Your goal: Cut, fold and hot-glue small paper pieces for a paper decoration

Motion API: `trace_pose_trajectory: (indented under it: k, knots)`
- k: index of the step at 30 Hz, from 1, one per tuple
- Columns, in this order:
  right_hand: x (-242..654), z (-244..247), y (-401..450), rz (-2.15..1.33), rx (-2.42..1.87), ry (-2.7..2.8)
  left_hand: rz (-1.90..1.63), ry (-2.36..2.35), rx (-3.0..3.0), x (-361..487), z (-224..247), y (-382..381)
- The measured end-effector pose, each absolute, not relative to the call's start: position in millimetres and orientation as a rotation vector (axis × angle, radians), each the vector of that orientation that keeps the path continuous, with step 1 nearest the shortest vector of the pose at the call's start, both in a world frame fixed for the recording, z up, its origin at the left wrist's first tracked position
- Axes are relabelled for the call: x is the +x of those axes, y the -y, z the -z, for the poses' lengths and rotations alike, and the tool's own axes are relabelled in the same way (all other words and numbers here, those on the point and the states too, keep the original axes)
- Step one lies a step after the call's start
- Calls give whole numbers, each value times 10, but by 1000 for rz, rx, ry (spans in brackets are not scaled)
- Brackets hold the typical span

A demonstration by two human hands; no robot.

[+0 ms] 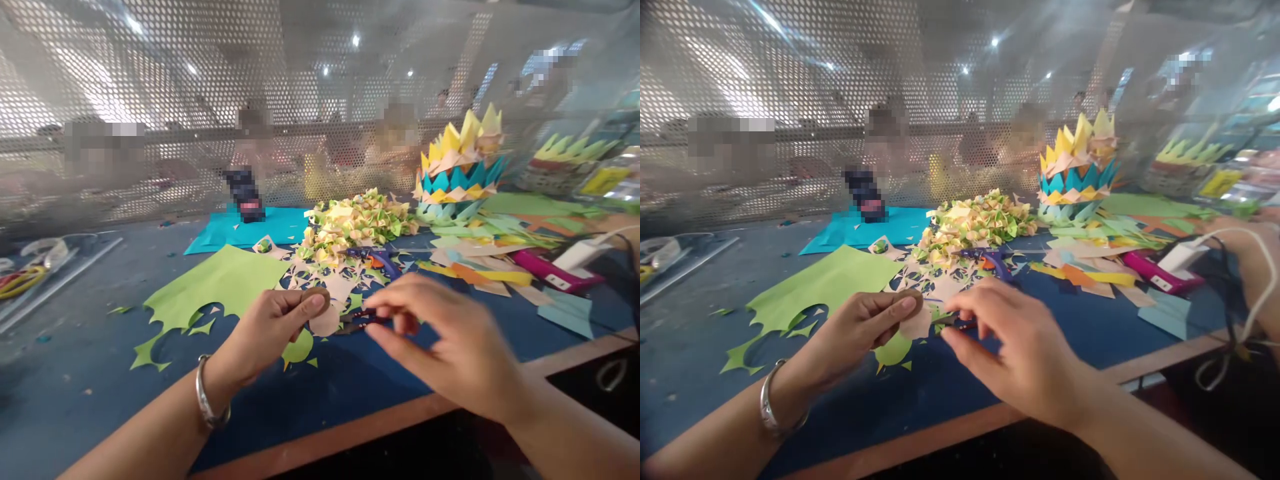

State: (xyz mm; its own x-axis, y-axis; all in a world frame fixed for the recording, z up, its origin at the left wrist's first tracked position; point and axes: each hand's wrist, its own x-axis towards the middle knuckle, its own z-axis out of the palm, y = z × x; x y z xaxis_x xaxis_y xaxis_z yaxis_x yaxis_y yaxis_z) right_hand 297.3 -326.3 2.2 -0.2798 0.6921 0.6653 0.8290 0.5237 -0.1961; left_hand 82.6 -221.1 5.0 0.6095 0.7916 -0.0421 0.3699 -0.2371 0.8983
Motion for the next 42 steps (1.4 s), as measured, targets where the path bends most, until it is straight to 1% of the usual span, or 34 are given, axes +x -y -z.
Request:
trace_pose_trajectory:
  k: [3,6,11,15,19,23,25,31,34,36,39,42]
  knots:
    - [2874,74,3148,232,-1192,2151,-517,-916,1769,848,-53,2219]
    - [2794,114,3061,349,-1147,2229,-490,-877,1700,857,-74,2234]
    - [2756,63,3057,422,-1093,2218,-456,-756,1676,867,-96,2261]
    - [2789,35,3069,423,-1080,2232,-433,-793,1672,882,-29,2242]
    - [2880,7,3039,438,-1137,2244,-374,-919,1956,838,-14,2224]
    - [2976,2,2989,375,-1218,2326,-486,-874,2298,747,-81,2180]
    - [3004,15,2969,364,-1248,2370,-519,-898,2378,702,-93,2120]
    - [3055,29,2920,278,-1414,2521,-553,-1238,2459,523,-146,1941]
    - [3094,-2,2895,190,-1515,2586,-481,-1237,2493,456,-229,1970]
    - [3118,-28,2876,154,-1547,2619,-392,-1146,2486,454,-263,2026]
    - [3134,-67,2846,149,-1587,2639,-273,-988,2496,497,-267,2112]
    - [3118,-105,2814,150,-1644,2642,-185,-970,2537,535,-257,2163]
